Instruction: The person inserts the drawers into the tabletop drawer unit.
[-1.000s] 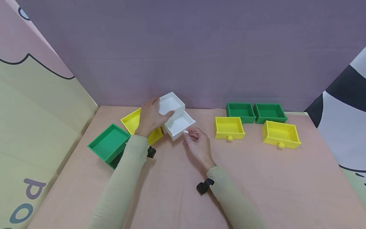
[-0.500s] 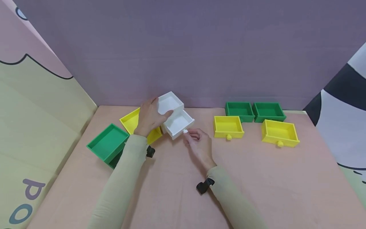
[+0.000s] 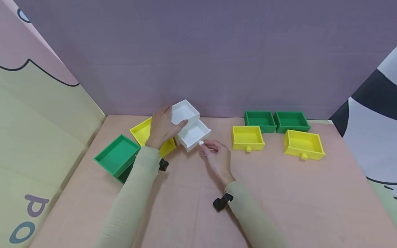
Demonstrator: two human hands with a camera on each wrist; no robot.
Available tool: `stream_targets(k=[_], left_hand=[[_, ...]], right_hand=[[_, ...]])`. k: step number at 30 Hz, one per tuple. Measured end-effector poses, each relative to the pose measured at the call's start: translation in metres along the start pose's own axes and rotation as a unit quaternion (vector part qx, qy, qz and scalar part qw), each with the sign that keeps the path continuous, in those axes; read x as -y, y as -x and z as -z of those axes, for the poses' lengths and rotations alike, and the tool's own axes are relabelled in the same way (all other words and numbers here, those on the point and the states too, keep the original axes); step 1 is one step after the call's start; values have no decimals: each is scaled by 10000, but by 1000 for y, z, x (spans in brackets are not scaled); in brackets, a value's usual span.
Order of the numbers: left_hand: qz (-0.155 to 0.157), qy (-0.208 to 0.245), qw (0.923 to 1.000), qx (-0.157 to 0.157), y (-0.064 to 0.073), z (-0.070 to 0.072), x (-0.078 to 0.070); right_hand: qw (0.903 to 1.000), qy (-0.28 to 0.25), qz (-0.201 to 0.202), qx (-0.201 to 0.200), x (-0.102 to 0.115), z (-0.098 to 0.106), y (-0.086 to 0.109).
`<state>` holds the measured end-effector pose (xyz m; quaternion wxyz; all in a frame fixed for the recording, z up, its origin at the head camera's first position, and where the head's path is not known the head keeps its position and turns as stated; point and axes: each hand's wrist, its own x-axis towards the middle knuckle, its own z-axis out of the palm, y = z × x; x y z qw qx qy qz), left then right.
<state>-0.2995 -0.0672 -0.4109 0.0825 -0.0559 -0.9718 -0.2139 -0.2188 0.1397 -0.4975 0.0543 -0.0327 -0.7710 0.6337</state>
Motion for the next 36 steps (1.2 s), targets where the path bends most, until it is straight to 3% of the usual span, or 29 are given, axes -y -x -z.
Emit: stream_targets(k=[19,36], left_hand=[[-38,50,10000,-75,1,0,0],[-67,50,9999,-87,1,0,0]], right_hand=[[9997,-110,168,-117,3,-1,-2],[9997,-212,13,-118,9,-5,-6]])
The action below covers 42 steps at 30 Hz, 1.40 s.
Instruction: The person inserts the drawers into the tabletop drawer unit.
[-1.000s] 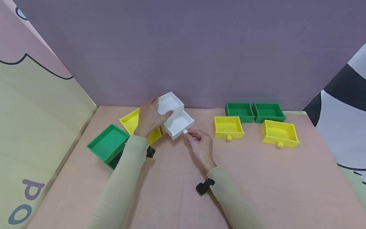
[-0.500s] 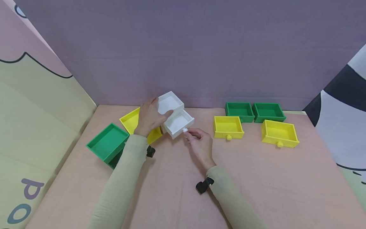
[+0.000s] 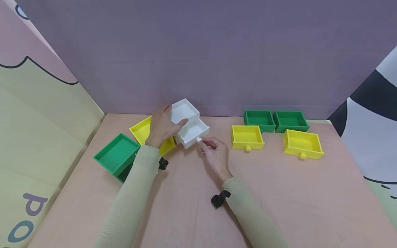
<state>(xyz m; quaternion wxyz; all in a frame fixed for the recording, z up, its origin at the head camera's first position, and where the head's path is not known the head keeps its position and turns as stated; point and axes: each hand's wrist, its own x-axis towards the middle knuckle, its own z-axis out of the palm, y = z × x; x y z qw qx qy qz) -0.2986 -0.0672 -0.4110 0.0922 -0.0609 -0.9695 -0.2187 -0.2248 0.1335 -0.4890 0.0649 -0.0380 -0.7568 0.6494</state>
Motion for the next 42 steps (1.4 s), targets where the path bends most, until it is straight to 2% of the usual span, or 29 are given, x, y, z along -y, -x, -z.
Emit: stream_targets(k=[20,30,42], left_hand=[[61,21,10000,74,0,-4,2],[72,15,10000,45,0,0,0],[40,11,10000,28,1,1,0]], right_hand=[[9998,-78,-160,-17,-3,-3,-3],[10000,-34,-30,34,2,-3,-3],[9999,-98,-96,52,3,-6,-7]])
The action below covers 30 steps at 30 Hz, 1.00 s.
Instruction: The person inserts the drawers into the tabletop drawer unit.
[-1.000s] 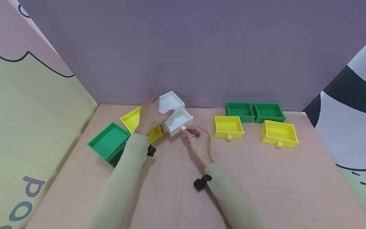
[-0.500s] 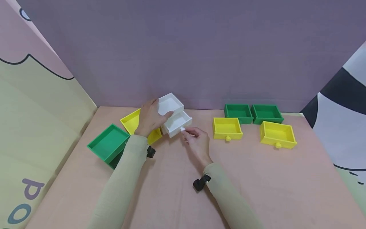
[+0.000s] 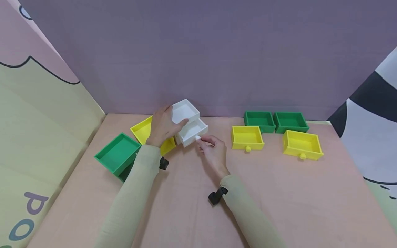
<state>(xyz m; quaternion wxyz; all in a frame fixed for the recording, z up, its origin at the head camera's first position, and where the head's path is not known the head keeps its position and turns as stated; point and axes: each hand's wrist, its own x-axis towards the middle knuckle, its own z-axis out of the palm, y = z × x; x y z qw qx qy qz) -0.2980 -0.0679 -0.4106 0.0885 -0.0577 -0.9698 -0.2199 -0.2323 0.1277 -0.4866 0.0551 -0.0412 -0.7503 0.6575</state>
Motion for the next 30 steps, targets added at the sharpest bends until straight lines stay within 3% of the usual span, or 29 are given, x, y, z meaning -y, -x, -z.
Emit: stream_targets(k=[30], left_hand=[[20,-100,9999,43,0,2,-2]], right_hand=[[9998,-132,-124,82,1,-2,-5]])
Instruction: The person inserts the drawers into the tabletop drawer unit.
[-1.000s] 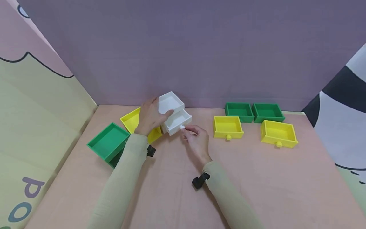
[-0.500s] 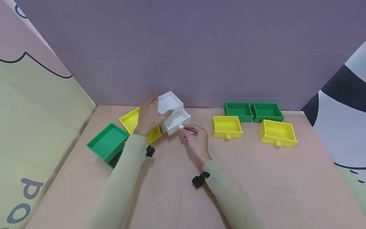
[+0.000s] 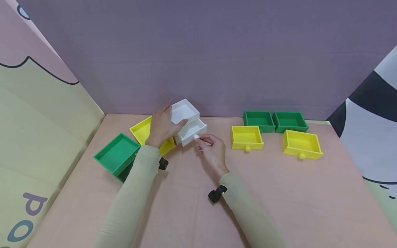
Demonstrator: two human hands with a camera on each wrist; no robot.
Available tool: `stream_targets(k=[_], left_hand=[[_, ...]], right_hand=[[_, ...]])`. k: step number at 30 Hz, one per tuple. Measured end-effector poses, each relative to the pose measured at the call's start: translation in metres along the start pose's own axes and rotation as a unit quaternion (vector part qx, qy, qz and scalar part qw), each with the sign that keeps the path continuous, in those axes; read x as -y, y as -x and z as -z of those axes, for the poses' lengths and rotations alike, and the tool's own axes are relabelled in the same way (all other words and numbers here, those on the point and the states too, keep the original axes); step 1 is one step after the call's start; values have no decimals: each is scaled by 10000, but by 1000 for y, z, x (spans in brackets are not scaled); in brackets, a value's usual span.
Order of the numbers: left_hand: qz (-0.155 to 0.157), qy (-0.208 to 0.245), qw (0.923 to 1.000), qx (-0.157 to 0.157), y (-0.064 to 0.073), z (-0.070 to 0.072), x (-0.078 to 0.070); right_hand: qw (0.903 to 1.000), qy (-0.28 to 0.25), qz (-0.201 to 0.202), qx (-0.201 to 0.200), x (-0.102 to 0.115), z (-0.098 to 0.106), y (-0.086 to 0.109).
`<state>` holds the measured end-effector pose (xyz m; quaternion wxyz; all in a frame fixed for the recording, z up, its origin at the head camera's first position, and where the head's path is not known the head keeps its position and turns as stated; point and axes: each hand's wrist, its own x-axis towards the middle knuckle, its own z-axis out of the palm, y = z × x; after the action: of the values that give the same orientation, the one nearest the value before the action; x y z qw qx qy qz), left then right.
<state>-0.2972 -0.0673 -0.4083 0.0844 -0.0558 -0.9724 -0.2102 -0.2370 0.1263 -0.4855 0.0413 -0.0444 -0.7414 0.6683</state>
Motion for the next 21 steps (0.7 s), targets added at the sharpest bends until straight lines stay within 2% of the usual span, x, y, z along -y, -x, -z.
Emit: stream_targets(k=[10,21], left_hand=[[24,40,10000,72,-2,-2,1],[55,-13,9999,131,-3,-2,2]], right_hand=[[9999,56,110,4,-1,-4,-2],[9999,-160,49,-17,0,-12,-3]])
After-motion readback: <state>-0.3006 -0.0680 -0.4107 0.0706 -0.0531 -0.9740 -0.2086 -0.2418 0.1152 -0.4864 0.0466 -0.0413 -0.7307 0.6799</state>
